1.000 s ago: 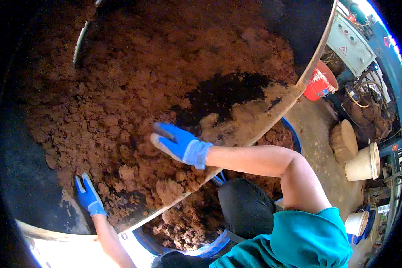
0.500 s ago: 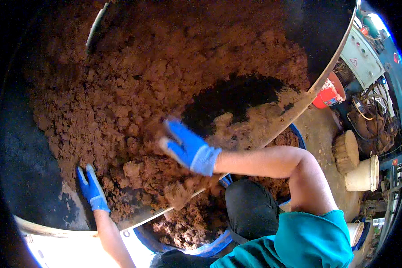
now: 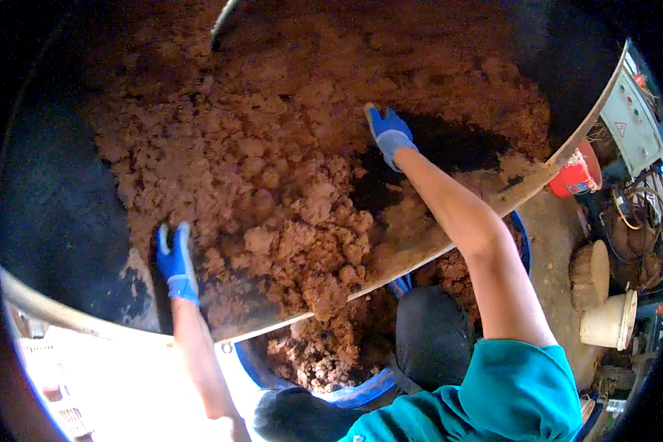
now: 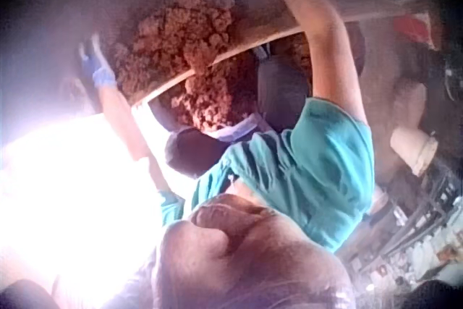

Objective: The person scoops brown clay from a large rotating mixer into a blue bucket using their gloved hands. They then carry the bucket to a processing machine and pour the clay into its hopper, using their hands to scrape the bucket clean and push the material into the machine.

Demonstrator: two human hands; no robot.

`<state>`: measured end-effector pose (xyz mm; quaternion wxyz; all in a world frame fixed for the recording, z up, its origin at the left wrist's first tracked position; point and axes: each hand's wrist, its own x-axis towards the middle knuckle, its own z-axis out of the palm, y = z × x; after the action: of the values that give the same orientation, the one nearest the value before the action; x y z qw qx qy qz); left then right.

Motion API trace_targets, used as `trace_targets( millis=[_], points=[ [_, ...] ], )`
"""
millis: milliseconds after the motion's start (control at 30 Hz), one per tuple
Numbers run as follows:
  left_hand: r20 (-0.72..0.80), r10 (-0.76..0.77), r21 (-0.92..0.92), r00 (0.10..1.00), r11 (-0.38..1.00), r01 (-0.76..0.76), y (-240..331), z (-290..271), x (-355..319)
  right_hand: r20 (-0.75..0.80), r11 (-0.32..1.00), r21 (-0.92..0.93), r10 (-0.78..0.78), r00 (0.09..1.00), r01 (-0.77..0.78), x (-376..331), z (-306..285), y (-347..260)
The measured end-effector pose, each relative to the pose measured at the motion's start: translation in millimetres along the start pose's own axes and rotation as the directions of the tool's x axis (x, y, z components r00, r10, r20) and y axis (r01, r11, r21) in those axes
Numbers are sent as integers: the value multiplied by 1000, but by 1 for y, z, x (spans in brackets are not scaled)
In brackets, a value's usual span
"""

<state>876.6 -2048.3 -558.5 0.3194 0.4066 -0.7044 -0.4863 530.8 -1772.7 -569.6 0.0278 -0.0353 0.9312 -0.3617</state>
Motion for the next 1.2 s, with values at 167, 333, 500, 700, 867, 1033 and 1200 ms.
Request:
trace_targets(
  millis=[167, 333, 500, 700, 867, 1033, 1200],
  points=[
    [97, -22, 6, 995, 1000, 22, -2, 12, -14, 175, 972, 213, -137, 975, 98, -75, -3, -31],
    [169, 21, 57, 985, 998, -31, 13, 36, -44, 283, 914, 291, -365, 887, 283, -107, 11, -16],
    [391, -125, -263, 912, 934, 241, 50, 34, -94, 568, 936, 246, -350, 745, 253, -163, -9, -33],
    [418, 205, 108, 885, 956, -272, 25, -6, -156, 498, 703, 540, -710, 499, 463, -222, -26, -8],
    [653, 543, 252, 528, 502, -828, 51, -54, -224, 198, 351, 410, -935, 294, 842, -283, -80, 20],
    [864, 159, 230, 478, 719, -655, 42, -82, -245, 236, 214, 325, -962, 140, 921, -285, -92, 16],
    [669, 236, 63, 705, 927, -370, 29, -84, -230, 422, 749, 269, -657, 625, 606, -244, -64, -48]
  ],
)
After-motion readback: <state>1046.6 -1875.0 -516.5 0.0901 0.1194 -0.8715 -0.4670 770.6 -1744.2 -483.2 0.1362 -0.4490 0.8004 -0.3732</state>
